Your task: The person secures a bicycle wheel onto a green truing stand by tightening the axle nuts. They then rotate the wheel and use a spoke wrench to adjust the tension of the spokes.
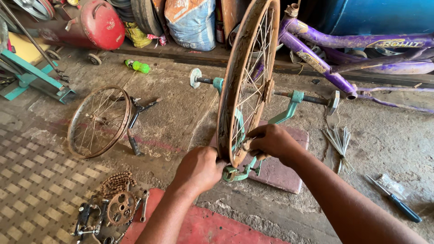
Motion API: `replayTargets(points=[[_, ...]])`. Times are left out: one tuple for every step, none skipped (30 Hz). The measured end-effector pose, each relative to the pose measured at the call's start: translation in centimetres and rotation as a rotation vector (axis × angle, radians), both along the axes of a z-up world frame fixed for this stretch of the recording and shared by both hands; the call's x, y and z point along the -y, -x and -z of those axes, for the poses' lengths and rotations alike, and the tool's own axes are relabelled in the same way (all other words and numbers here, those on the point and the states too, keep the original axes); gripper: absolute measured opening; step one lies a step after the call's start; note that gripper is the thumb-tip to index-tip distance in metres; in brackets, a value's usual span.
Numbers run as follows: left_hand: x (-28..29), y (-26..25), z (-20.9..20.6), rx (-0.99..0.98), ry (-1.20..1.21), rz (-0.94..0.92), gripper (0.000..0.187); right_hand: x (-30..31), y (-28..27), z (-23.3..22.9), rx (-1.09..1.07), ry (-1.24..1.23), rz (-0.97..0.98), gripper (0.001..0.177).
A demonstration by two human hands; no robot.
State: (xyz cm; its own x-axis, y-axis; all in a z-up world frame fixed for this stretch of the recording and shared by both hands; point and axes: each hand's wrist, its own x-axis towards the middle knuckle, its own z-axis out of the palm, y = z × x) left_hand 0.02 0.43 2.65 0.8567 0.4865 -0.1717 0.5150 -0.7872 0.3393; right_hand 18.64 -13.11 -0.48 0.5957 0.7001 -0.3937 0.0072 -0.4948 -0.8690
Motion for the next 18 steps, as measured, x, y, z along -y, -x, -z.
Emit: replayTargets(points=[[0.1, 0.0, 0.0, -0.009, -0.008, -0.004, 0.023, 0.0, 0.1, 0.1, -0.052, -0.037, -0.007, 0.04], [0.1, -0.1, 0.0, 0.009, -0.01, 0.002, 0.023, 0.0, 0.2, 0.3, -0.094, -0.065, -0.028, 0.041], [0.1, -0.1, 0.0, 0.026, -0.011, 0.009, 0.023, 0.0, 0.3, 0.4, -0.135, -0.094, -0.049, 0.042], [0.1, -0.2, 0.0, 0.045, -0.012, 0.016, 0.022, 0.0, 0.4, 0.6, -0.176, -0.121, -0.069, 0.043], [0.0, -0.2, 0.1, 0.054, -0.006, 0.031, 0.022, 0.1, 0.5, 0.7, -0.218, -0.145, -0.07, 0.043], [-0.1, -0.2, 0.3, 0.062, 0.0, 0.044, 0.023, 0.0, 0.6, 0.8, -0.261, -0.17, -0.073, 0.043], [-0.2, -0.2, 0.4, 0.07, 0.005, 0.056, 0.023, -0.1, 0.6, 0.9, -0.304, -0.195, -0.076, 0.043], [-0.2, -0.2, 0.7, 0.075, -0.013, 0.064, 0.023, -0.1, 0.8, 0.9, -0.348, -0.203, -0.071, 0.042], [-0.3, -0.2, 0.9, 0.079, -0.031, 0.071, 0.024, -0.2, 0.9, 0.9, -0.391, -0.211, -0.067, 0.042], [-0.4, -0.2, 1.2, 0.084, -0.049, 0.079, 0.025, -0.2, 1.1, 0.9, -0.434, -0.219, -0.062, 0.042], [-0.5, -0.2, 1.4, 0.047, -0.034, 0.07, 0.023, -0.3, 1.2, 0.8, -0.402, -0.198, -0.062, 0.04], [-0.5, -0.3, 1.7, 0.01, -0.018, 0.061, 0.021, -0.3, 1.3, 0.6, -0.37, -0.175, -0.062, 0.04], [-0.5, -0.3, 2.0, -0.028, -0.001, 0.052, 0.019, -0.3, 1.3, 0.4, -0.337, -0.151, -0.063, 0.04], [-0.6, -0.3, 2.1, -0.017, 0.0, 0.066, 0.017, -0.4, 1.5, 0.3, -0.199, -0.061, -0.094, 0.04], [-0.7, -0.2, 2.3, -0.006, 0.001, 0.081, 0.015, -0.5, 1.6, 0.1, -0.061, 0.029, -0.123, 0.041], [-0.7, -0.2, 2.4, 0.004, 0.0, 0.098, 0.014, -0.5, 1.6, 0.0, 0.078, 0.117, -0.15, 0.043], [-0.8, -0.2, 2.4, 0.029, -0.01, 0.099, 0.015, -0.5, 1.6, 0.0, 0.013, 0.041, -0.162, 0.039], [-0.8, -0.2, 2.5, 0.053, -0.019, 0.102, 0.016, -0.5, 1.5, 0.1, -0.053, -0.035, -0.17, 0.036]])
